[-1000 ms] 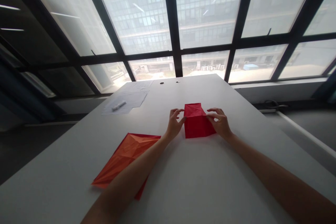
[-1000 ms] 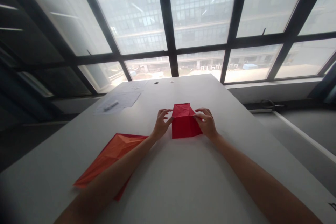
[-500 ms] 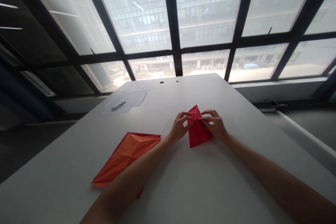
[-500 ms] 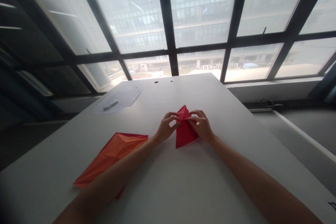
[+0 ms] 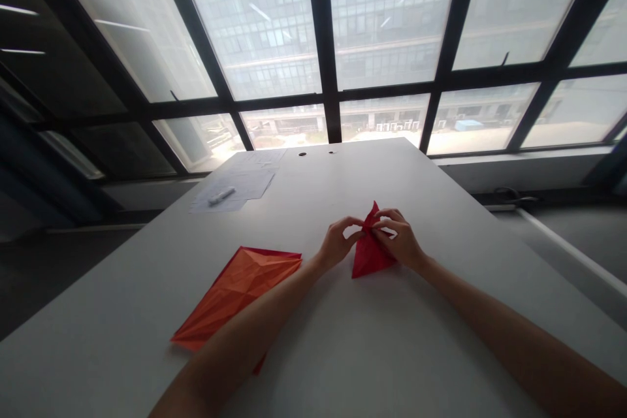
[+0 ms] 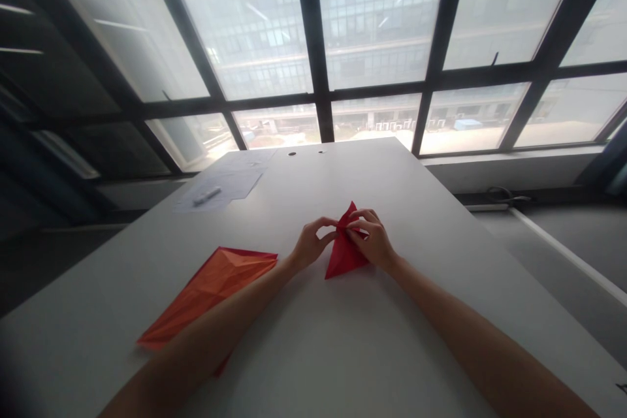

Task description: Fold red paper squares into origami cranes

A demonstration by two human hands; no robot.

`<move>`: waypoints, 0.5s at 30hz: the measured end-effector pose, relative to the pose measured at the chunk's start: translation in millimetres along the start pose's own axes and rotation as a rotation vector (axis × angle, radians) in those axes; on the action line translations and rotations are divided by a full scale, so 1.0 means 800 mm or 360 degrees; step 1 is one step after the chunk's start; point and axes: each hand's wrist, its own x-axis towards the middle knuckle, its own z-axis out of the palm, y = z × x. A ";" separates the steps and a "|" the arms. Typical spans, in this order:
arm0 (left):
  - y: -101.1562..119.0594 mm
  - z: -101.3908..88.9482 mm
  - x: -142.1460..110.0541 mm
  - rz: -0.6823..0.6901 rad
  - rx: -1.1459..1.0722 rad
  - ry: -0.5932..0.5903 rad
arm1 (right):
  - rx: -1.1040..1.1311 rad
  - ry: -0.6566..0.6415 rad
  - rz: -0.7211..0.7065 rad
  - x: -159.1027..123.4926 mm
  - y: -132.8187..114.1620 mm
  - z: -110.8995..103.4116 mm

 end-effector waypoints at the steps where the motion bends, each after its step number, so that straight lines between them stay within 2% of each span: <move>1: 0.000 0.000 0.000 -0.0003 -0.0003 0.0006 | -0.0005 -0.0007 0.0002 0.000 0.000 0.000; 8: -0.004 0.006 0.002 -0.0060 -0.0269 -0.0061 | -0.0075 -0.0090 0.0016 -0.002 0.002 0.004; 15: -0.016 0.009 0.003 -0.0210 -0.0600 -0.0056 | 0.0018 -0.0020 0.0190 -0.006 0.003 0.008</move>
